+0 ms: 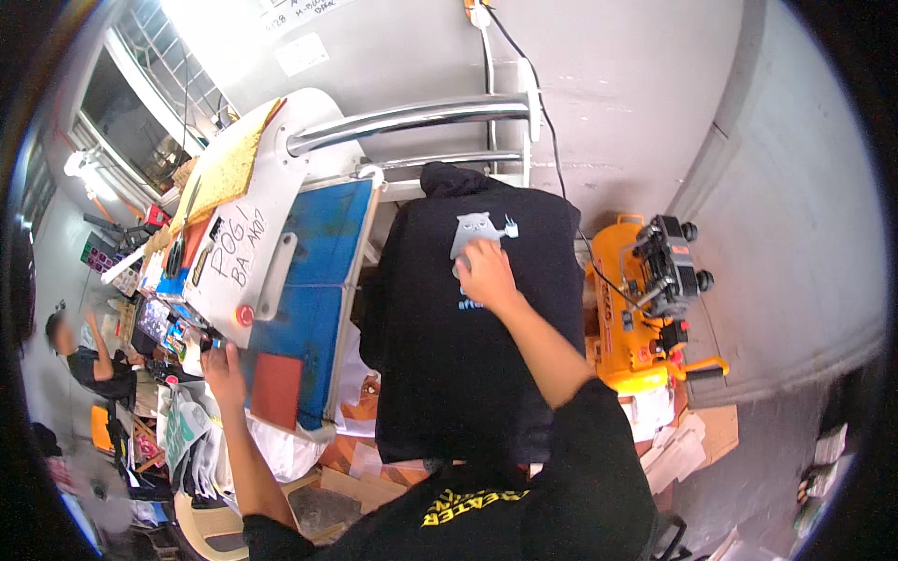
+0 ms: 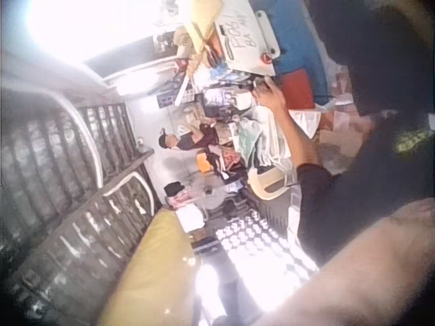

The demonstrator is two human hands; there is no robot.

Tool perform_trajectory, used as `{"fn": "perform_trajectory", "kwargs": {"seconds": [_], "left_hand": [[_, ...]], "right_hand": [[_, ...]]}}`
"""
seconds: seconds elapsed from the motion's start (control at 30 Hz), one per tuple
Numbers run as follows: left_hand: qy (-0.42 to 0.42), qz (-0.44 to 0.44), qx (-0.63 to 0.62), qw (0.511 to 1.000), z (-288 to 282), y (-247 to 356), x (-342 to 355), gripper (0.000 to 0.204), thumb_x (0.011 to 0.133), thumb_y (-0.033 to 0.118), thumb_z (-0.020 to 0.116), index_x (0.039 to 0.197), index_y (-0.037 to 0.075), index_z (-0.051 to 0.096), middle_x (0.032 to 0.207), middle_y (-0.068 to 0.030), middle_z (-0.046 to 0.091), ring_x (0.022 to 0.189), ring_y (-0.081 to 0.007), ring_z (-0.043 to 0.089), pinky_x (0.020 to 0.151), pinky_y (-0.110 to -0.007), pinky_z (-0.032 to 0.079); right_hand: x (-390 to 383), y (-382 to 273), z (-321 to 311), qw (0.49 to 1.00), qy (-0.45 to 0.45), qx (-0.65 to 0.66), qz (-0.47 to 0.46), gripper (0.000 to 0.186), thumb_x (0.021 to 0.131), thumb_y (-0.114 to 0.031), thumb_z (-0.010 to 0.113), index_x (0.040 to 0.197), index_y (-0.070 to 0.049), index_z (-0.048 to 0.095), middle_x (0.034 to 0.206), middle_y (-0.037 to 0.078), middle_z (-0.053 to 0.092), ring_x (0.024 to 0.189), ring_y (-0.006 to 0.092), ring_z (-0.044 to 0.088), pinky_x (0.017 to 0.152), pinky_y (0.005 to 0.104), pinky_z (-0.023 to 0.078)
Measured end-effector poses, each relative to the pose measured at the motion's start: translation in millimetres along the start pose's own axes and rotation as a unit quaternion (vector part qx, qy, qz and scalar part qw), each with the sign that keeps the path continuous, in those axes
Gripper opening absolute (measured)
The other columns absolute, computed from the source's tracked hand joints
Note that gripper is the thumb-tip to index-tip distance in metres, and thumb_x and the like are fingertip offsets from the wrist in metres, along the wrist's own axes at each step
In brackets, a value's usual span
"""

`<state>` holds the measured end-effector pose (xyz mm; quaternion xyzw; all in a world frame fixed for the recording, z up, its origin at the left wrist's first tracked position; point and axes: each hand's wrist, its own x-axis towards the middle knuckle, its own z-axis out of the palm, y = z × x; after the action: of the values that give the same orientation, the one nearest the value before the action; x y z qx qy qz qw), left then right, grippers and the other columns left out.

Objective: The person places garments onto a heat press machine, trims printed transfer sheets with scissors, and aligns the transfers onto the shirts before operating the press.

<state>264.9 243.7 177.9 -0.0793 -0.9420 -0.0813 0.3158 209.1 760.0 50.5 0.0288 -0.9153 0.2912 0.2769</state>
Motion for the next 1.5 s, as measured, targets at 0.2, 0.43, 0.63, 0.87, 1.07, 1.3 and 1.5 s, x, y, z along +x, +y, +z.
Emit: {"fn": "perform_trajectory", "kwargs": {"seconds": [0.2, 0.43, 0.63, 0.87, 1.07, 1.3, 1.5], "left_hand": [[-0.064, -0.003, -0.037, 0.997, -36.0, 44.7, 3.3, 0.029, 0.097, 0.020, 0.051, 0.088, -0.006, 0.058, 0.088, -0.0223, 0.054, 0.099, -0.0439, 0.049, 0.105, -0.057, 0.030], [-0.095, -0.008, -0.019, 0.995, -39.8, 104.5, 7.9, 0.040, 0.103, 0.027, 0.039, 0.103, -0.006, 0.062, 0.108, -0.0267, 0.059, 0.114, -0.0480, 0.048, 0.112, -0.052, 0.025], [-0.091, 0.023, -0.011, 0.996, -41.8, 119.6, -4.9, 0.034, 0.087, 0.028, 0.064, 0.078, -0.005, 0.062, 0.086, -0.0207, 0.062, 0.092, -0.0409, 0.054, 0.090, -0.053, 0.039], [-0.139, 0.142, -0.174, 0.964, -46.3, 170.6, -26.8, 0.052, 0.074, 0.051, 0.075, 0.093, 0.003, 0.066, 0.098, -0.0131, 0.060, 0.094, -0.0371, 0.052, 0.084, -0.052, 0.039], [-0.034, 0.274, -0.502, 0.820, -53.7, 82.0, -27.1, 0.025, 0.074, 0.014, 0.075, 0.098, 0.012, 0.068, 0.108, -0.0055, 0.065, 0.115, -0.0245, 0.060, 0.112, -0.055, 0.028], [-0.102, 0.109, -0.328, 0.933, 101.2, -152.1, -16.4, 0.007, 0.076, 0.010, 0.071, 0.081, 0.007, 0.066, 0.093, -0.0086, 0.065, 0.092, -0.0289, 0.060, 0.089, -0.045, 0.042], [-0.102, 0.074, -0.198, 0.972, 217.1, -223.3, 38.7, 0.029, 0.085, 0.019, 0.065, 0.112, 0.008, 0.065, 0.122, -0.0123, 0.058, 0.121, -0.0328, 0.050, 0.106, -0.053, 0.033]], "right_hand": [[191.3, 73.9, 102.4, 0.987, -0.045, -0.080, 0.135, 0.041, 0.097, -0.031, 0.047, 0.130, -0.007, 0.054, 0.146, 0.013, 0.045, 0.137, 0.0328, 0.040, 0.108, 0.0529, 0.036], [202.6, 83.6, 91.6, 0.992, -0.048, -0.008, 0.118, 0.029, 0.092, -0.026, 0.053, 0.106, -0.008, 0.071, 0.104, 0.019, 0.070, 0.098, 0.0395, 0.065, 0.089, 0.0495, 0.051], [123.9, 7.4, -37.1, 0.982, -0.059, 0.166, 0.068, 0.019, 0.088, -0.015, 0.066, 0.102, -0.003, 0.071, 0.087, 0.014, 0.072, 0.079, 0.0225, 0.070, 0.075, 0.0332, 0.054], [26.7, -125.7, -183.1, 0.976, -0.009, 0.193, 0.100, 0.016, 0.096, -0.005, 0.058, 0.105, 0.003, 0.069, 0.094, 0.009, 0.069, 0.086, 0.0147, 0.064, 0.081, 0.0283, 0.050], [-76.6, -213.5, -151.3, 0.968, 0.149, 0.178, 0.093, 0.042, 0.099, -0.013, 0.055, 0.137, 0.002, 0.050, 0.131, 0.017, 0.057, 0.114, 0.0221, 0.058, 0.098, 0.0353, 0.044], [-78.8, -230.0, -80.6, 0.874, 0.425, -0.187, 0.144, 0.065, 0.100, -0.031, 0.058, 0.151, 0.000, 0.031, 0.149, 0.021, 0.040, 0.125, 0.0260, 0.051, 0.102, 0.0373, 0.045], [-87.6, -181.0, -101.9, 0.849, 0.476, -0.121, 0.192, 0.059, 0.096, -0.044, 0.061, 0.136, -0.002, 0.051, 0.129, 0.019, 0.060, 0.111, 0.0296, 0.062, 0.090, 0.0380, 0.054]]}}
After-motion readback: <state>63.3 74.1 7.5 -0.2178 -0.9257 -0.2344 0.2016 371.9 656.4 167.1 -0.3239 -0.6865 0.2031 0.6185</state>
